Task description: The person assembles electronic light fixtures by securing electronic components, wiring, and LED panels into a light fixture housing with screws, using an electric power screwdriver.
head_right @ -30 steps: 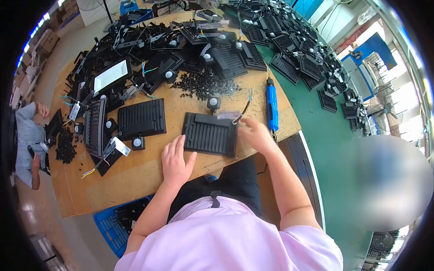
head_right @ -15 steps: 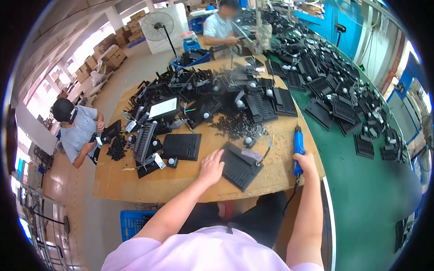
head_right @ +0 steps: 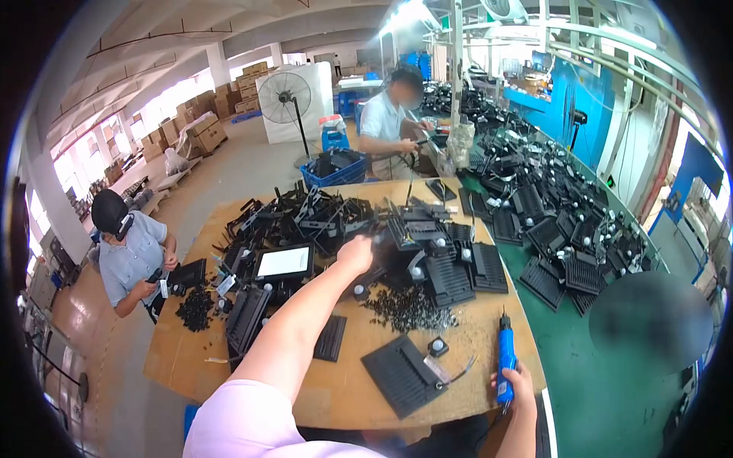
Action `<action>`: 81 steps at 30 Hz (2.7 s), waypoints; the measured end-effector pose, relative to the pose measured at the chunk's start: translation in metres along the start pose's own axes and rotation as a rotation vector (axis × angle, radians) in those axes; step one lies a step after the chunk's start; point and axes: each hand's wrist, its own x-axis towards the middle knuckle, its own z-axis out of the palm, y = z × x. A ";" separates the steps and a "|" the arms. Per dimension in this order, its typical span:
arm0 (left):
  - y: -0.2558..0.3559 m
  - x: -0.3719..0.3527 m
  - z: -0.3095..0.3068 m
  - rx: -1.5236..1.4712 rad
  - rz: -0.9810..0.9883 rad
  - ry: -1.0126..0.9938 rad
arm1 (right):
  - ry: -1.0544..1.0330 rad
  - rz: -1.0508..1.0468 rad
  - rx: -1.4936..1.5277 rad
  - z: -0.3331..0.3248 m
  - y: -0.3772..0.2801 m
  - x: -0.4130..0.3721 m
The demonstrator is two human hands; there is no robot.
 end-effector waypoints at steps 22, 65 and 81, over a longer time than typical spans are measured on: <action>-0.016 -0.157 -0.131 -0.317 0.585 0.034 | -0.147 -0.089 -0.052 -0.006 -0.005 0.001; 0.098 -0.321 0.002 -0.156 0.593 -0.216 | -0.105 0.006 0.280 -0.024 0.003 0.002; 0.026 -0.185 0.025 -0.310 0.202 0.173 | -0.074 0.152 0.264 0.018 0.022 -0.067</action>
